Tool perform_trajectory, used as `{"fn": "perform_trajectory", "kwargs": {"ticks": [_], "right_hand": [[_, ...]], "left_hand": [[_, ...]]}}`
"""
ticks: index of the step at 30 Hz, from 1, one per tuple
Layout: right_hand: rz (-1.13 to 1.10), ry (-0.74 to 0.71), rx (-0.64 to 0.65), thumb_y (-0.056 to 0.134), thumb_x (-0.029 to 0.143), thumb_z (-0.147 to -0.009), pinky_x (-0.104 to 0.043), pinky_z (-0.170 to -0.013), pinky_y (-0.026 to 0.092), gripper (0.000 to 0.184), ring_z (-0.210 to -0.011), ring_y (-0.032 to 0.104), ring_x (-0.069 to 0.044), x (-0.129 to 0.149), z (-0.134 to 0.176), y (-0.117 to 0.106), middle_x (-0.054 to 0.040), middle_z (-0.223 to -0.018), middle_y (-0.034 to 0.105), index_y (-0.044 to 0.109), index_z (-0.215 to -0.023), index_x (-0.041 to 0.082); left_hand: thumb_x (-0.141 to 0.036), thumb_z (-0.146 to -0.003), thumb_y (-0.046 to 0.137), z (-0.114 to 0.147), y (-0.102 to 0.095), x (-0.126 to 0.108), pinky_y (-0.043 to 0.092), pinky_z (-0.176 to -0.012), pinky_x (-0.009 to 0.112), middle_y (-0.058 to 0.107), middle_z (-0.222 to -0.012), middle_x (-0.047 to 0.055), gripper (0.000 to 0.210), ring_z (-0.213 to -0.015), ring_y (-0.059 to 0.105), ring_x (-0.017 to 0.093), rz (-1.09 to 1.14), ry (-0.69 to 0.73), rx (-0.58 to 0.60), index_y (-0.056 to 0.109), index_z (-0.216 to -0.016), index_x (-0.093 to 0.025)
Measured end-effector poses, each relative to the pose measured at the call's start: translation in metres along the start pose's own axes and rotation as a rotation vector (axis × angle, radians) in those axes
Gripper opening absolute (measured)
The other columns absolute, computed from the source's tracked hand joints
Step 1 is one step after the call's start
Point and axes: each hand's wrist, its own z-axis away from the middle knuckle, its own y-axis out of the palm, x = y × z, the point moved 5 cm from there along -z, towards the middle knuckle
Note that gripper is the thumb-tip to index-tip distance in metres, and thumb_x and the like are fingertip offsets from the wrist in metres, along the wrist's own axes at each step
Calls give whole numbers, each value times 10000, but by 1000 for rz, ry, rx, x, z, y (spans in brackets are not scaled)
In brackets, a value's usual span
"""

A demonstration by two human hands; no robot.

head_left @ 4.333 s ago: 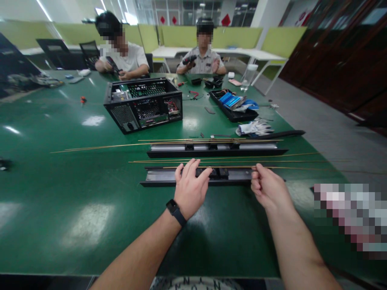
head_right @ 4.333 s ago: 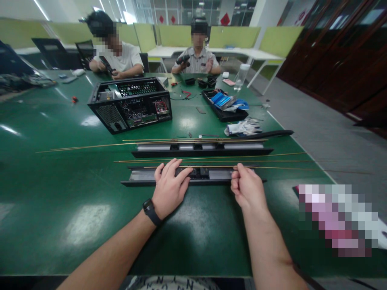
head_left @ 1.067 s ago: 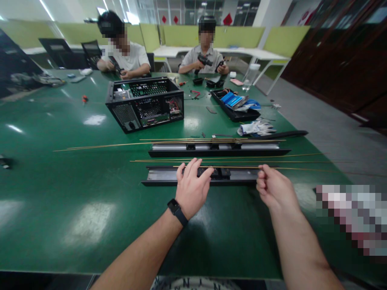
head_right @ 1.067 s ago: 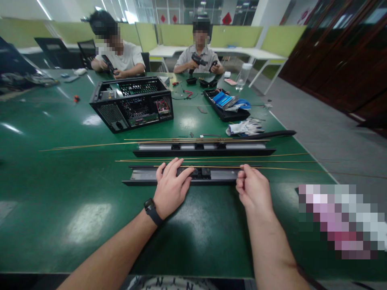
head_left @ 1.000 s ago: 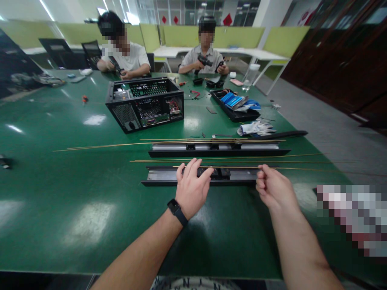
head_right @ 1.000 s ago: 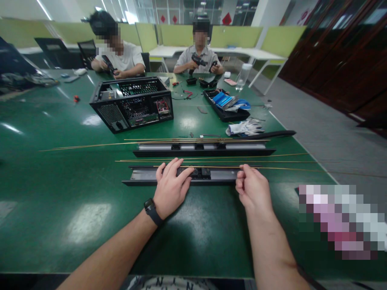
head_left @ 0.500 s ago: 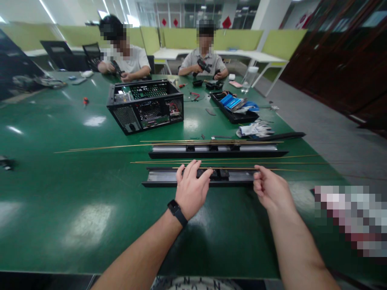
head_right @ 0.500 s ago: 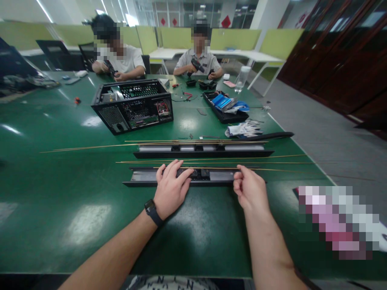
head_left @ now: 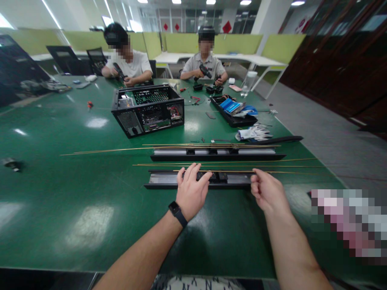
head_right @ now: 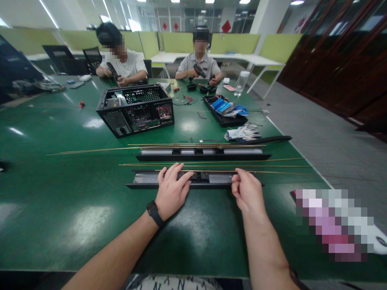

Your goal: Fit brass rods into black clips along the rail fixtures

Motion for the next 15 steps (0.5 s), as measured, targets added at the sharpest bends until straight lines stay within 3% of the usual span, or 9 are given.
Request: {"fn": "perform_trajectory", "kwargs": {"ticks": [15], "right_hand": [[44, -27, 30, 763, 321, -707, -150, -209, 193, 241, -283, 404, -61, -1, -1, 0, 47, -551, 591, 604, -812, 173]], "left_hand": [[-271, -952, 533, 0, 0, -1, 235, -1157, 551, 520, -1446, 87, 297, -1416, 391, 261, -3, -6, 6, 644, -1214, -353]]}}
